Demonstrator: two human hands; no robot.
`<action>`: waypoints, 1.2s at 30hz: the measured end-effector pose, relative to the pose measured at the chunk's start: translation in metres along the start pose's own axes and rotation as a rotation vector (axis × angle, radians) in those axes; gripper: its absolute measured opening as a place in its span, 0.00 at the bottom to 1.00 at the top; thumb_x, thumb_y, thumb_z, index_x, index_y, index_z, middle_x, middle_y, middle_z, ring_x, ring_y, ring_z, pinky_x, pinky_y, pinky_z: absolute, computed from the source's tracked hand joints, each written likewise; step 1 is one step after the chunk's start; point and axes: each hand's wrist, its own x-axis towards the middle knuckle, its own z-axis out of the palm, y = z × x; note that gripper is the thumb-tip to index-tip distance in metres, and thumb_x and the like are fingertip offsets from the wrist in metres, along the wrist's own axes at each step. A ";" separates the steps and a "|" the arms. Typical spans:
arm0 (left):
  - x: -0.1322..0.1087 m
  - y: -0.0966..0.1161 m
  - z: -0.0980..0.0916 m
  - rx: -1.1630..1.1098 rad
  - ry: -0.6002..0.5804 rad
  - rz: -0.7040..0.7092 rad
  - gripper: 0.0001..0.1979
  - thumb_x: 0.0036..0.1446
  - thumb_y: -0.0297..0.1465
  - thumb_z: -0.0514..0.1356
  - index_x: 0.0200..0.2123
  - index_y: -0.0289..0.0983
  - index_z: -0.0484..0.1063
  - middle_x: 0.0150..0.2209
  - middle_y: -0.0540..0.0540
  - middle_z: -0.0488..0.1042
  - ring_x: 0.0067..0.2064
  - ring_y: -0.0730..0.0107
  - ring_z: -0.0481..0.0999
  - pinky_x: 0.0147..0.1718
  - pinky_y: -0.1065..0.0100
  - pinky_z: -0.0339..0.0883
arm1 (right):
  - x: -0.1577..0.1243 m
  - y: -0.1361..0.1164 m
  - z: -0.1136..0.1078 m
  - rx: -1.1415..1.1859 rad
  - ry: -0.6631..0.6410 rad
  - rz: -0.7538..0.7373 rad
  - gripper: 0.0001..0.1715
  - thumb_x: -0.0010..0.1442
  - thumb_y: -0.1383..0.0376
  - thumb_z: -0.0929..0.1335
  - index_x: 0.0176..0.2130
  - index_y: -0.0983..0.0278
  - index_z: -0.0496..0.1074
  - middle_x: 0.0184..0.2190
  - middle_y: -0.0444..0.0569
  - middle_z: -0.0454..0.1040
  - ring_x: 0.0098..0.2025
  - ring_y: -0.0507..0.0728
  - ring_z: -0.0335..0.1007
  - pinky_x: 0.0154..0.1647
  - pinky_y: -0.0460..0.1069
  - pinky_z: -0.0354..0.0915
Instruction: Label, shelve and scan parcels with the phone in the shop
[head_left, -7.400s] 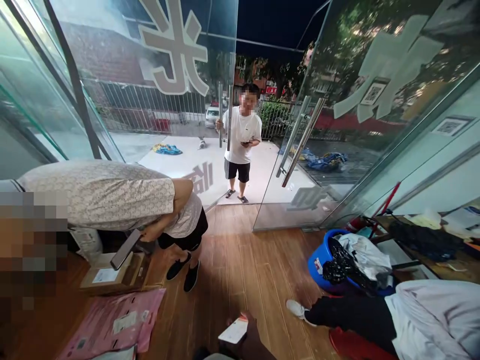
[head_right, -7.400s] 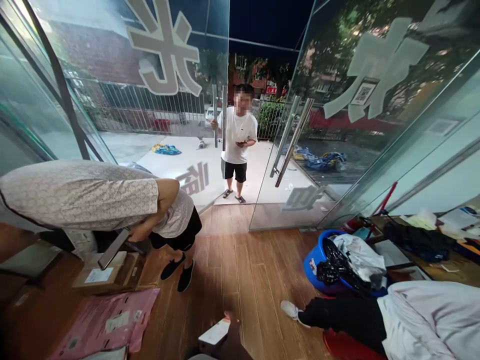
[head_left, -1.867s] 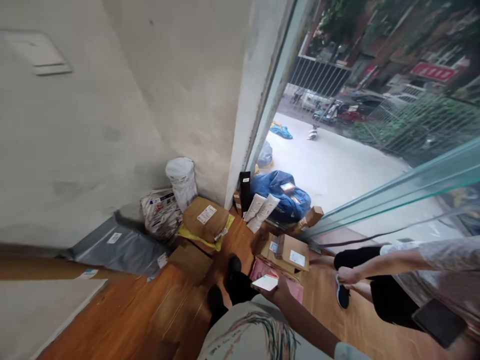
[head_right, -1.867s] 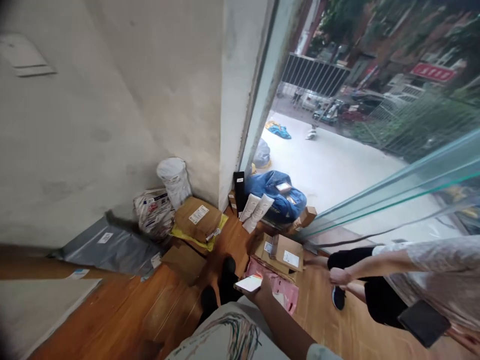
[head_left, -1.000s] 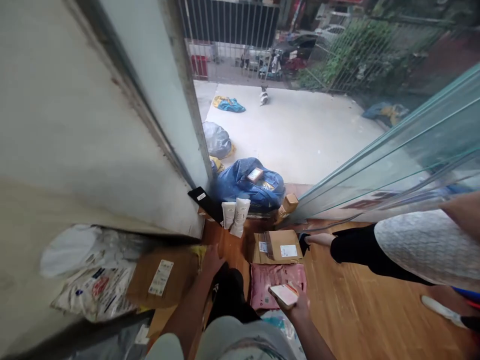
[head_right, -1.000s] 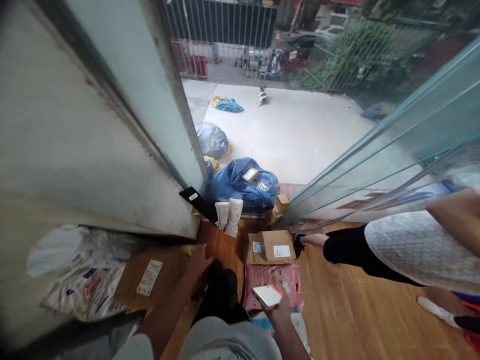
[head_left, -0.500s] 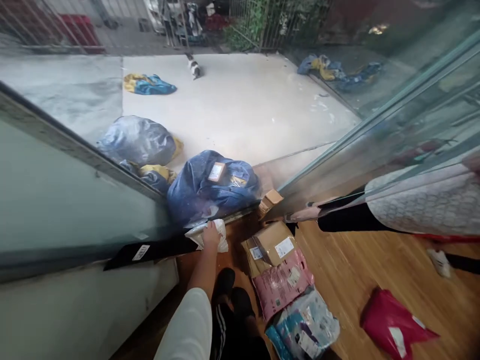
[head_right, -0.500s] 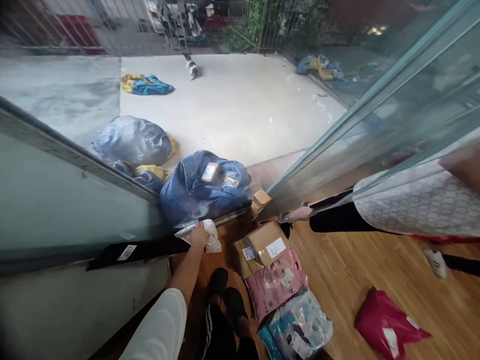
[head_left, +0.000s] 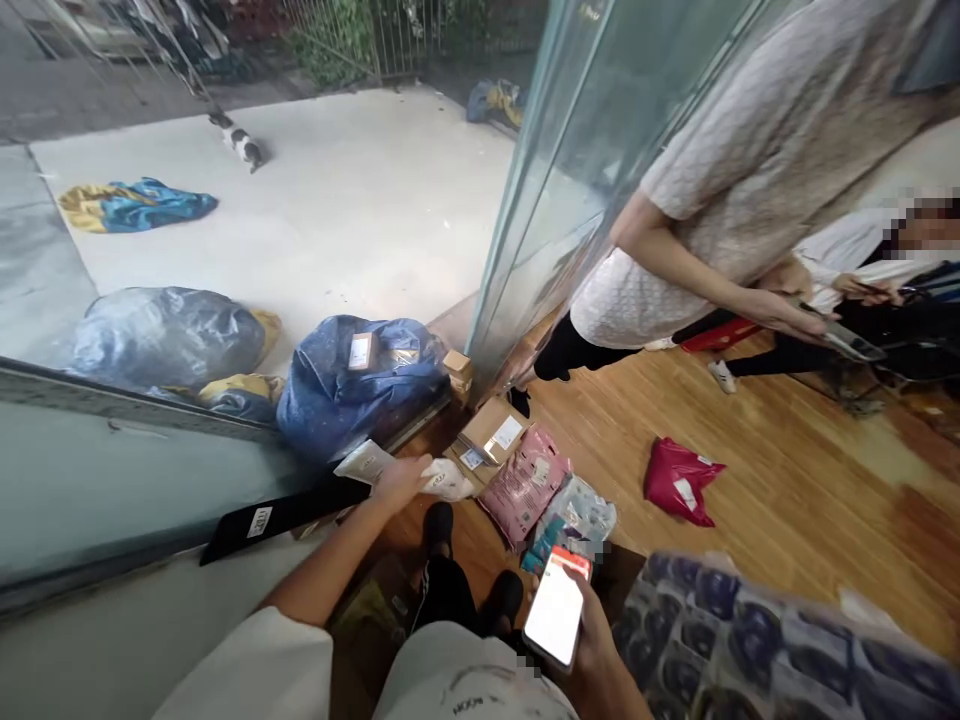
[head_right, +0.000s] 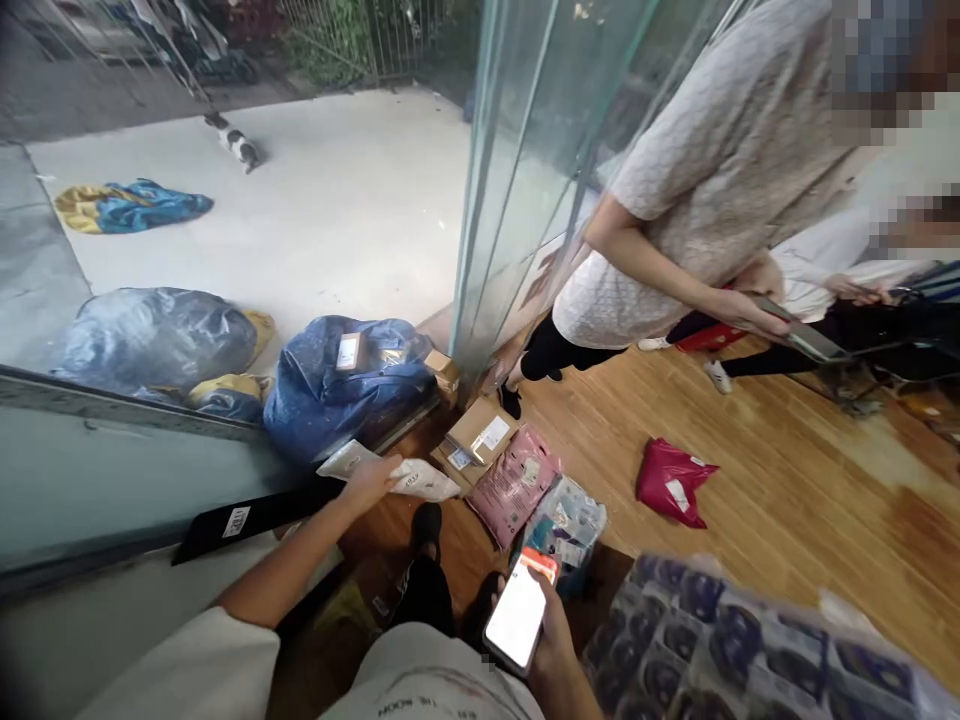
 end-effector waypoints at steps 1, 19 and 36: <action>-0.005 0.014 -0.029 -0.008 0.037 0.025 0.17 0.61 0.43 0.50 0.42 0.37 0.66 0.36 0.47 0.72 0.41 0.65 0.71 0.38 0.69 0.58 | -0.009 -0.011 -0.003 -0.029 -0.006 -0.023 0.25 0.47 0.55 0.71 0.42 0.67 0.70 0.35 0.54 0.75 0.34 0.57 0.73 0.35 0.49 0.69; -0.084 0.452 -0.266 -0.479 0.398 0.662 0.28 0.52 0.50 0.58 0.46 0.33 0.72 0.40 0.44 0.75 0.38 0.65 0.73 0.39 0.69 0.64 | -0.191 -0.103 -0.221 -0.118 -0.615 -0.589 0.53 0.46 0.56 0.71 0.64 0.61 0.46 0.46 0.59 0.72 0.42 0.62 0.74 0.42 0.55 0.69; -0.099 0.541 -0.302 -0.379 0.400 0.778 0.26 0.49 0.49 0.60 0.39 0.31 0.73 0.36 0.43 0.74 0.36 0.68 0.72 0.35 0.69 0.62 | -0.254 -0.095 -0.237 0.208 -0.565 -0.429 0.28 0.51 0.47 0.68 0.44 0.64 0.66 0.37 0.55 0.75 0.35 0.58 0.74 0.40 0.52 0.68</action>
